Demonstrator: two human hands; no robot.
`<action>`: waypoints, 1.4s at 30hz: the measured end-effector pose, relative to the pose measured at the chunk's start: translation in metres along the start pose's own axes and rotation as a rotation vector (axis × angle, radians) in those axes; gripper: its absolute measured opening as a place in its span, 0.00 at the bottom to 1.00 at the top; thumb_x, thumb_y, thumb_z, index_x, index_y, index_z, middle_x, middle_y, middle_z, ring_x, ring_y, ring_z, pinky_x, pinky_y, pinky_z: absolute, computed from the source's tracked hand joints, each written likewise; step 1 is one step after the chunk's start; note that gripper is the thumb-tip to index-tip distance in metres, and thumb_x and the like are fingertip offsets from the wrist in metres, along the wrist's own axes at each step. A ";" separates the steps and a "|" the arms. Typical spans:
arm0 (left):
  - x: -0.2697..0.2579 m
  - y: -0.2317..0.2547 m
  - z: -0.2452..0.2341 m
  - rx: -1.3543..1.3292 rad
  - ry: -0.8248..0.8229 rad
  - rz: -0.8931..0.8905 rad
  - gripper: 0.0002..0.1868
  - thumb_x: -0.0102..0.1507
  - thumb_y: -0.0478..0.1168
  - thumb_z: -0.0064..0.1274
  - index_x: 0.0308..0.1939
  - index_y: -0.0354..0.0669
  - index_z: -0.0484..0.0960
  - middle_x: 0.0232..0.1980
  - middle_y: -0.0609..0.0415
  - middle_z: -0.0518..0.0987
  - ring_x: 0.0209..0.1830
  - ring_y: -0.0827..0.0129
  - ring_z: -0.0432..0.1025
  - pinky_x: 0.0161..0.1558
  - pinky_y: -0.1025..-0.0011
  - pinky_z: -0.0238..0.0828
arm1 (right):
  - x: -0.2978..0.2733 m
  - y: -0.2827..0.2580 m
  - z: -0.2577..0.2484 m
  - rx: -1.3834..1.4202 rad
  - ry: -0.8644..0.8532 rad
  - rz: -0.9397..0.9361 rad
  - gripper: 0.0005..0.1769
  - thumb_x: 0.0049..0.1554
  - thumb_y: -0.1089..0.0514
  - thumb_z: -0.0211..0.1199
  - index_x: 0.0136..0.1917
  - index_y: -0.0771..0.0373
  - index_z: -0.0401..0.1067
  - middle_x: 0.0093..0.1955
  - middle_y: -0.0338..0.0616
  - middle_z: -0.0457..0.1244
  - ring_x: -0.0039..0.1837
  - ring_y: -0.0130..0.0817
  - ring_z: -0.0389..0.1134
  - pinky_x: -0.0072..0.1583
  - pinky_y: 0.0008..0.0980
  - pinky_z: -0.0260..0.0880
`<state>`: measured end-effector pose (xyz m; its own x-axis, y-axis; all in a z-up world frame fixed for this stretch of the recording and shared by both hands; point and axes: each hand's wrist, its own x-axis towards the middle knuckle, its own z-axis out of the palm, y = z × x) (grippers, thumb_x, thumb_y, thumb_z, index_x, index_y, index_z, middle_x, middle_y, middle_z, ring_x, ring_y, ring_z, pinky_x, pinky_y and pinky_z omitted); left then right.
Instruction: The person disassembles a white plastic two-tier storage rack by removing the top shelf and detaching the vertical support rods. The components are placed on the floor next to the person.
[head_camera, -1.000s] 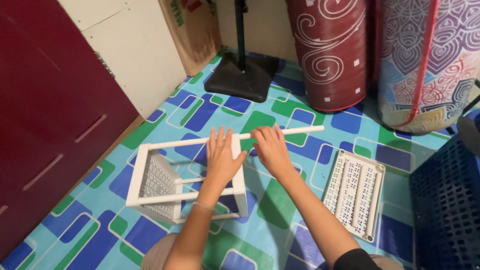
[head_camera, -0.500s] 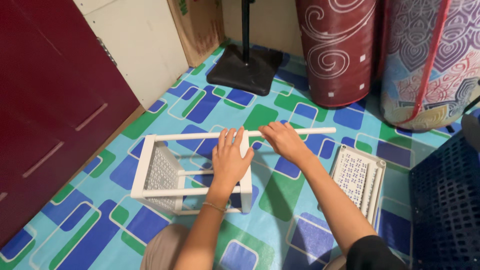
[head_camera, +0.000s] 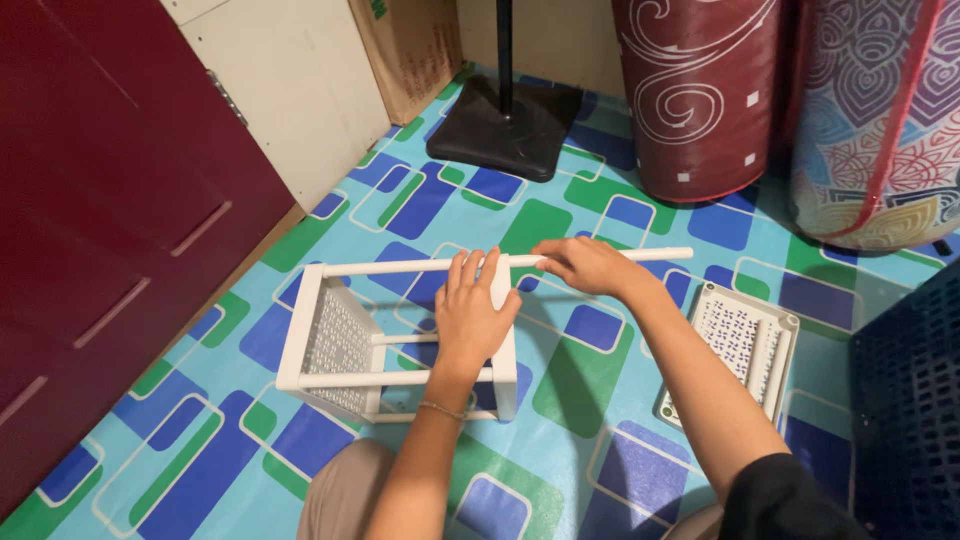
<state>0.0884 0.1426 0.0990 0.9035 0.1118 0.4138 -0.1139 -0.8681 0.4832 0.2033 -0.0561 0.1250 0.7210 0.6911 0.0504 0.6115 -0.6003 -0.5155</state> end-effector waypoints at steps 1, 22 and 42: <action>0.000 -0.001 0.000 -0.002 0.001 0.001 0.36 0.58 0.51 0.57 0.70 0.46 0.71 0.71 0.46 0.69 0.76 0.50 0.55 0.64 0.46 0.58 | -0.001 -0.001 0.003 -0.113 0.138 -0.107 0.16 0.62 0.46 0.58 0.57 0.56 0.74 0.42 0.45 0.68 0.45 0.50 0.70 0.47 0.49 0.67; -0.003 -0.004 0.001 -0.007 -0.029 0.008 0.36 0.59 0.51 0.56 0.71 0.47 0.70 0.72 0.47 0.69 0.77 0.52 0.55 0.66 0.47 0.56 | -0.001 0.006 -0.015 -0.175 -0.152 0.080 0.26 0.63 0.32 0.48 0.52 0.52 0.74 0.35 0.55 0.68 0.45 0.57 0.70 0.50 0.53 0.69; -0.007 0.004 0.001 -0.025 -0.006 -0.014 0.37 0.59 0.50 0.56 0.71 0.46 0.70 0.73 0.45 0.67 0.77 0.48 0.53 0.64 0.46 0.59 | -0.017 -0.009 0.039 -0.549 0.616 -0.162 0.23 0.56 0.39 0.65 0.41 0.62 0.67 0.36 0.46 0.65 0.43 0.47 0.68 0.46 0.45 0.64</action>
<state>0.0815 0.1377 0.0976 0.9075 0.1205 0.4023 -0.1116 -0.8543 0.5076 0.1730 -0.0471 0.0956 0.5621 0.5381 0.6281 0.6799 -0.7330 0.0195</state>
